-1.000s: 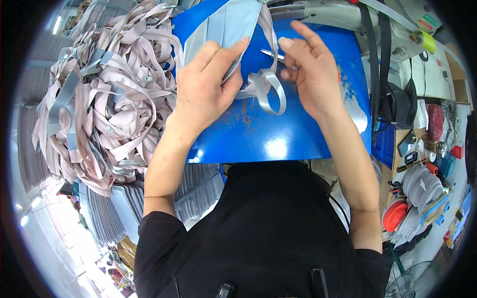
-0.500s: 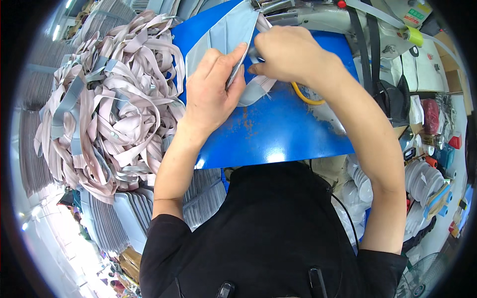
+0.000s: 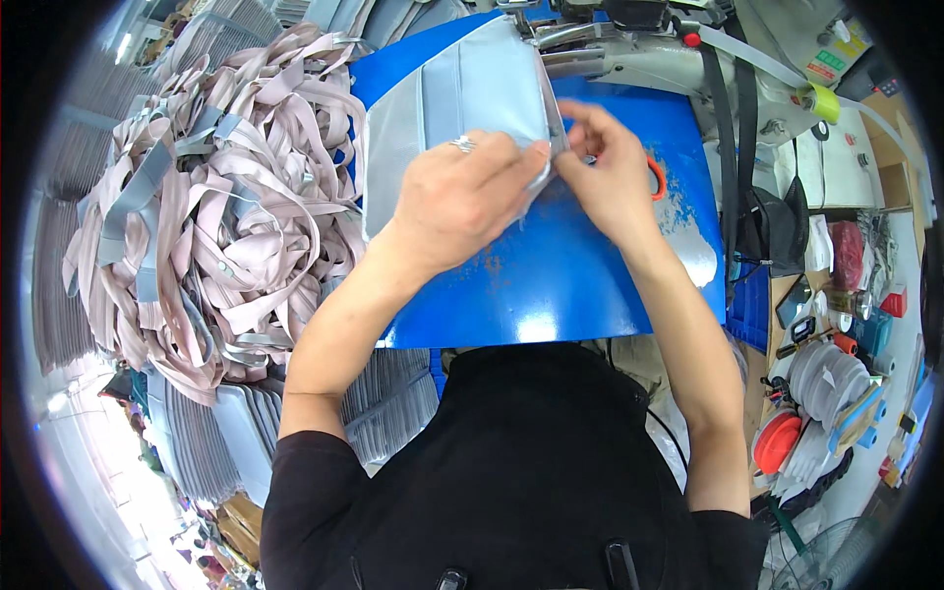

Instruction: The person assembles light blue fabric face masks by hand in a factory setting. They pick up a mask body and a pink elastic strap, insert the strap into the mask's side pockets, and then place the finished mask onto a sewing machine. The person repeats this process for multiple units, handling the fabric and straps with both hands.

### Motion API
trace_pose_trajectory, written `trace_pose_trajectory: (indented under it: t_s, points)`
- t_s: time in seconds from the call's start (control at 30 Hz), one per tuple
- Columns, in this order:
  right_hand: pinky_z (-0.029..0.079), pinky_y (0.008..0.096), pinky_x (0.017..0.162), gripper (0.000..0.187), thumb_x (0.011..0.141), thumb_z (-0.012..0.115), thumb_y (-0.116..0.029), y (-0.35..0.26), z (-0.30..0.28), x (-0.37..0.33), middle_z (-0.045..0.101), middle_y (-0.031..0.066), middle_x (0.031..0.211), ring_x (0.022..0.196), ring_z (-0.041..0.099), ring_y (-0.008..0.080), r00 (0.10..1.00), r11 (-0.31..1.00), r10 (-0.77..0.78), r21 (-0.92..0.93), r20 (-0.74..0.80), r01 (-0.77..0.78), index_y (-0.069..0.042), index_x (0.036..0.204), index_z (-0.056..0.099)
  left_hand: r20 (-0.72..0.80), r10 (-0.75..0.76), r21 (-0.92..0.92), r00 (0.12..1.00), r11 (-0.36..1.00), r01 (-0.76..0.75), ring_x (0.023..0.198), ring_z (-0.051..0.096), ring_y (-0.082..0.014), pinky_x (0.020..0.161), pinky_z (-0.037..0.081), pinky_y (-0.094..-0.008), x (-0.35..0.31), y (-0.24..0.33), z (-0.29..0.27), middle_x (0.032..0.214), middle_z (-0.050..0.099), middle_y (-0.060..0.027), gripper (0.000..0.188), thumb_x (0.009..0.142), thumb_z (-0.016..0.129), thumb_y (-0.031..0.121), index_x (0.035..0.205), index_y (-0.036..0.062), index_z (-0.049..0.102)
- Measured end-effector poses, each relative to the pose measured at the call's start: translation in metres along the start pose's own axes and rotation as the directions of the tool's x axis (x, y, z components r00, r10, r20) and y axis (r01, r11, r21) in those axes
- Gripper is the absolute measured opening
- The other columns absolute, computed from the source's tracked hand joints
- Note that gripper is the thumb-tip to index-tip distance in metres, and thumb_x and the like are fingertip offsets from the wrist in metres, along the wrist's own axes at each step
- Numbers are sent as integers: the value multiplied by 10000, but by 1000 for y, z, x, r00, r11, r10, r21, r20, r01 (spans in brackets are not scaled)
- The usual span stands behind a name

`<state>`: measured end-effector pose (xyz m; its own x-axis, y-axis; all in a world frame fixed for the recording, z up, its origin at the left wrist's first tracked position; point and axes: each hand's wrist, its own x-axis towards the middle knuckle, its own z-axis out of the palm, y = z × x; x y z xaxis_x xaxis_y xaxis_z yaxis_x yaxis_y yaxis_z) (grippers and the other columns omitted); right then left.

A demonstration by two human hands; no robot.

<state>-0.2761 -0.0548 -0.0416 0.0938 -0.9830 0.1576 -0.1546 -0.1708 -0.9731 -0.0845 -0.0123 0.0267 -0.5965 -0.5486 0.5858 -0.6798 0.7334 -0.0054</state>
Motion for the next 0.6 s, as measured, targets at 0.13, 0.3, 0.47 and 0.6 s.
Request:
trace_pose_trajectory:
  t_s: [0.13,0.3,0.47,0.6]
  points:
    - [541,253,741,383,837,674,-3,-7,-10,-23,722,44,879,800,662,89,973,930,183,297,139,-217,31,1215,720,78,78,73,994,994,-84,673,592,-174,532,457,-319,7,3,9,843,547,-29,460,711,755,63,1169,30,720]
    - [577,246,753,298,932,607,16,-18,-6,-27,739,59,929,793,681,84,942,718,272,611,195,-333,71,1206,710,77,49,31,996,998,-51,642,575,-167,519,452,-310,14,4,9,827,526,-30,418,711,741,46,1128,19,719]
    - [592,259,756,258,969,624,-21,-14,5,-2,739,58,941,797,683,84,949,662,249,681,193,-313,55,1198,714,98,25,16,995,1000,-27,630,581,-176,520,457,-313,29,-15,11,827,529,-36,379,732,737,45,1110,17,716]
    - [586,261,740,239,984,643,-52,-8,13,22,740,61,968,821,688,89,951,652,237,692,201,-309,43,1192,713,128,2,26,992,1000,-5,637,600,-207,537,478,-336,41,-34,15,833,541,-53,348,753,734,44,1100,29,716]
